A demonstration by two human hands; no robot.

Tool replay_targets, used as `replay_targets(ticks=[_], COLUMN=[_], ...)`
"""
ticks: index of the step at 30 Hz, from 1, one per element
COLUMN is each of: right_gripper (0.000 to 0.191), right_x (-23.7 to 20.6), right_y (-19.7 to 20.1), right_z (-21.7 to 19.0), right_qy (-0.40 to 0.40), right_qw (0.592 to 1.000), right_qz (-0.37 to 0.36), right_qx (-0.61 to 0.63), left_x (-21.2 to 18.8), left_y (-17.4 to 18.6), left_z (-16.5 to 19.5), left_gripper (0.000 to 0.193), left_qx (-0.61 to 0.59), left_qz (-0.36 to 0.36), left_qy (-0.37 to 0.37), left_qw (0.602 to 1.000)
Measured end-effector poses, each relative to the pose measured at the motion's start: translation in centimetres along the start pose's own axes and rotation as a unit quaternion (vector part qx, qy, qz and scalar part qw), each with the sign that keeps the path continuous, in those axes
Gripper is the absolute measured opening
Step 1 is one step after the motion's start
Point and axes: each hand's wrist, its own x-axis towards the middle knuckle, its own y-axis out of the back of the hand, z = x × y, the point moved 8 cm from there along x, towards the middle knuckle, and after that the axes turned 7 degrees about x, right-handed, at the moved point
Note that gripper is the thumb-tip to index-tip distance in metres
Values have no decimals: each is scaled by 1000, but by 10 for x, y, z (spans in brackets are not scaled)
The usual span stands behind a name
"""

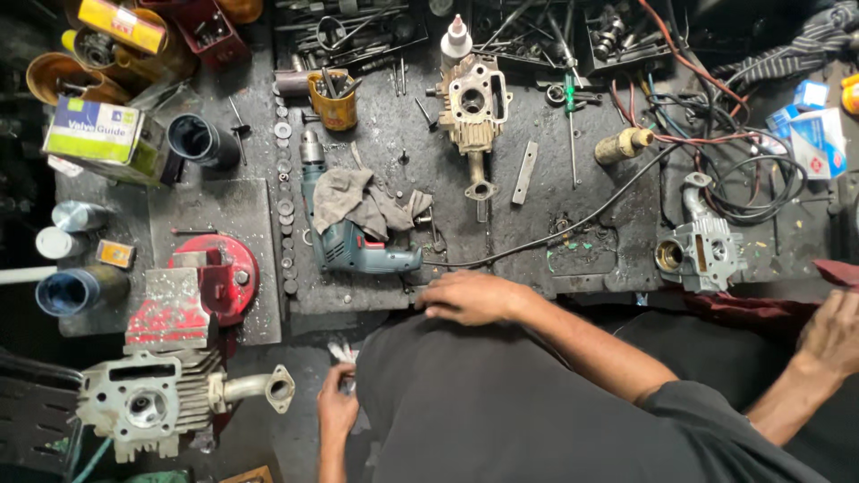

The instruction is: The person sits on the floor of a repair workshop and wipes a small engine cylinder head with a red cloth, then wipes it with a white cloth and works on its bore by hand. They handle a piston and small rings and press the piston into the cylinder bore at the end.

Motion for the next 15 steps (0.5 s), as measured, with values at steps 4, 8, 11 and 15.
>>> replay_targets(ticks=[4,8,11,15], right_gripper=[33,33,33,28], right_x=[6,17,21,14], right_y=[12,16,30,63], right_z=[6,1,-17,-13], right_qy=[-9,-18,60,94], right_qw=[1000,1000,997,990], right_qz=[20,7,31,94], right_qx=[-21,-25,-33,38], left_x=[36,83,89,87], left_y=[7,-27,-38,-30], left_z=[35,38,22,3], left_gripper=[41,32,30,36], left_qx=[53,160,274,357], left_qz=[128,39,-62,-160], left_qy=[-63,23,94,102], left_qw=[988,986,955,915])
